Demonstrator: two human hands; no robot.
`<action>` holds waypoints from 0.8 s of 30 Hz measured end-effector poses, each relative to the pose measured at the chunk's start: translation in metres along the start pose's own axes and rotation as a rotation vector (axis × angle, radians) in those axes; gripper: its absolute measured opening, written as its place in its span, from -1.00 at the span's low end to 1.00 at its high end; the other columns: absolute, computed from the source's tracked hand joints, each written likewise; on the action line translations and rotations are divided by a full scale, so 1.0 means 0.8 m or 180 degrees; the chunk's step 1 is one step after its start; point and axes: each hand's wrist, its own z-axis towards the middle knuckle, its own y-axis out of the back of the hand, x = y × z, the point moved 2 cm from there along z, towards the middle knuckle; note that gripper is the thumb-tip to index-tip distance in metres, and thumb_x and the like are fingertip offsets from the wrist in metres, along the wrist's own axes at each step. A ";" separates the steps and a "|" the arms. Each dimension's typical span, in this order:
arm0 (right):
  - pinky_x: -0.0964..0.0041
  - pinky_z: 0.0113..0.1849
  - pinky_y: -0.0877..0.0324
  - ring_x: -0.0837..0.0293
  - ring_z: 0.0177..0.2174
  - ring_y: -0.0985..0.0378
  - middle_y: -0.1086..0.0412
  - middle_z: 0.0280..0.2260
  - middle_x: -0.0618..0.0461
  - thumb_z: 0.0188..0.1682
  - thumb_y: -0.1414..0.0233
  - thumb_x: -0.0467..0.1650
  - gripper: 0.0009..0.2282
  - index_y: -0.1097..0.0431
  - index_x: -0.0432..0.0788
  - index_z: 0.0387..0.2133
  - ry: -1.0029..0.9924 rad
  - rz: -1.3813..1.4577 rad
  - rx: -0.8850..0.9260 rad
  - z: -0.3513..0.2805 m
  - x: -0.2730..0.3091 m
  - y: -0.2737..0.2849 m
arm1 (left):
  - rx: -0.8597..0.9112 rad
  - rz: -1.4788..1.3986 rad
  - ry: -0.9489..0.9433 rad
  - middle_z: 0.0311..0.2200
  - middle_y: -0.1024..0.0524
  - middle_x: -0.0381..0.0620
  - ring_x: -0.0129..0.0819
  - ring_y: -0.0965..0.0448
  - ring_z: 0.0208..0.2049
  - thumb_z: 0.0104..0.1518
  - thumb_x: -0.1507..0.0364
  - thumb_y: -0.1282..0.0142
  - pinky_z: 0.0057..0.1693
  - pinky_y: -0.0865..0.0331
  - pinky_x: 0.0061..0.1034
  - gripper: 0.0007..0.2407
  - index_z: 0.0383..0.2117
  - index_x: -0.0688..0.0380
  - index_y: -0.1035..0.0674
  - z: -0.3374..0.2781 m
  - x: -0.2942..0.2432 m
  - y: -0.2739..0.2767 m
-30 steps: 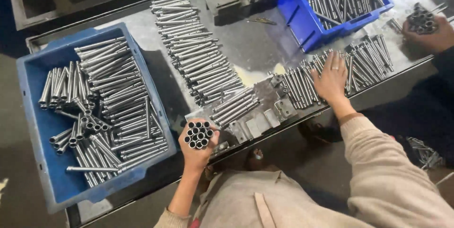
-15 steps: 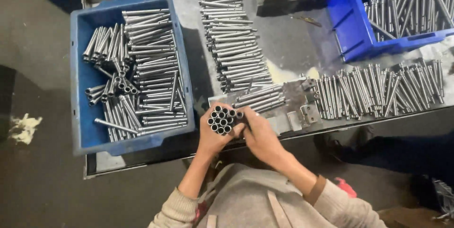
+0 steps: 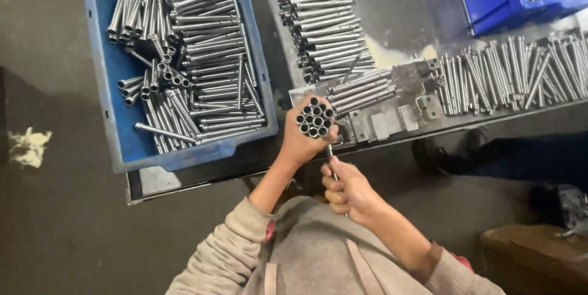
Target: Assembling small metal tubes into a fixture on a workbench in a fabrication environment.
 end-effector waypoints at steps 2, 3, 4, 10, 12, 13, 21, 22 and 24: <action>0.49 -0.88 0.14 0.38 -0.82 0.13 0.13 -0.69 0.27 0.26 0.30 -0.22 -0.68 -0.21 -0.14 -0.38 0.0371 -0.0362 -0.0268 0.013 -0.019 0.007 | 0.0013 0.0014 -0.0040 -0.61 -0.55 -0.15 -0.49 -0.52 -0.49 -0.27 0.53 -0.29 -0.19 -0.48 -0.53 -0.80 -0.46 0.11 -0.58 0.001 0.003 0.000; 0.46 -0.90 0.09 0.37 -0.86 0.07 0.07 -0.72 0.24 0.27 0.31 -0.26 -0.68 -0.23 -0.15 -0.42 0.0690 -0.0720 -0.0493 0.019 -0.028 0.009 | -0.0011 0.0081 -0.0059 -0.61 -0.55 -0.13 -0.47 -0.53 -0.50 -0.26 0.52 -0.29 -0.20 -0.48 -0.52 -0.81 -0.47 0.11 -0.58 0.000 0.002 0.001; 0.46 -0.90 0.09 0.37 -0.86 0.07 0.07 -0.72 0.24 0.27 0.31 -0.26 -0.68 -0.23 -0.15 -0.42 0.0712 -0.0706 -0.0526 0.008 -0.017 0.001 | 0.0023 0.0057 -0.0061 -0.61 -0.55 -0.13 -0.47 -0.53 -0.50 -0.26 0.52 -0.29 -0.20 -0.48 -0.52 -0.81 -0.47 0.11 -0.58 -0.001 0.002 0.003; 0.39 -0.70 -0.06 0.19 -0.76 -0.12 -0.13 -0.76 0.13 0.16 0.14 -0.30 -0.70 -0.31 -0.11 -0.57 0.2459 -0.3106 0.0616 -0.002 0.003 0.012 | 0.0028 -0.0081 -0.0050 -0.58 -0.59 -0.12 -0.46 -0.55 -0.47 -0.24 0.38 -0.40 -0.19 -0.50 -0.50 -0.75 -0.44 0.09 -0.58 0.007 0.006 0.015; 0.23 -0.59 -0.29 0.04 -0.72 -0.28 -0.24 -0.74 0.01 0.19 0.25 -0.20 -0.71 -0.36 -0.04 -0.34 0.2107 -0.3683 0.0401 -0.062 0.019 -0.026 | -0.0001 -0.0019 -0.0054 -0.55 -0.59 -0.11 -0.38 -0.56 -0.48 -0.14 0.40 -0.35 -0.19 -0.51 -0.46 -0.82 -0.43 0.08 -0.60 0.005 -0.004 0.011; 0.23 -0.59 -0.29 0.04 -0.72 -0.28 -0.24 -0.74 0.01 0.19 0.25 -0.20 -0.71 -0.36 -0.04 -0.34 0.2137 -0.3739 0.0336 -0.050 0.013 0.005 | 0.0021 -0.0088 -0.0102 -0.55 -0.59 -0.11 -0.38 -0.56 -0.48 -0.14 0.40 -0.35 -0.19 -0.51 -0.46 -0.82 -0.43 0.08 -0.60 0.004 -0.005 0.006; 0.08 -0.09 -0.34 -0.05 -0.18 -0.48 -0.41 -0.26 0.04 0.05 -0.12 -0.41 -0.94 -0.51 -0.06 -0.25 0.4380 -0.4589 -0.1585 0.007 0.136 0.133 | -0.0227 0.0386 -0.0147 -0.47 -0.60 -0.04 -0.29 -0.60 -0.39 -0.13 0.33 -0.40 -0.09 -0.50 -0.36 -0.73 -0.34 0.11 -0.60 -0.005 0.009 -0.001; 0.08 -0.09 -0.34 -0.05 -0.18 -0.48 -0.41 -0.26 0.04 0.05 -0.12 -0.41 -0.94 -0.51 -0.06 -0.25 0.4381 -0.4586 -0.1603 -0.001 0.134 0.138 | -0.0213 0.0382 -0.0150 -0.47 -0.60 -0.04 -0.29 -0.60 -0.39 -0.13 0.33 -0.40 -0.09 -0.50 -0.36 -0.73 -0.34 0.11 -0.60 -0.009 0.004 -0.009; 0.07 -0.12 -0.34 -0.05 -0.23 -0.48 -0.41 -0.29 0.04 0.07 -0.08 -0.32 -0.92 -0.48 -0.04 -0.33 0.4040 -0.4979 -0.0434 0.003 0.134 0.132 | -0.0299 0.0500 -0.0244 -0.50 -0.60 -0.06 -0.30 -0.58 -0.41 -0.08 0.42 -0.36 -0.10 -0.50 -0.39 -0.81 -0.39 0.13 -0.59 -0.003 -0.009 -0.013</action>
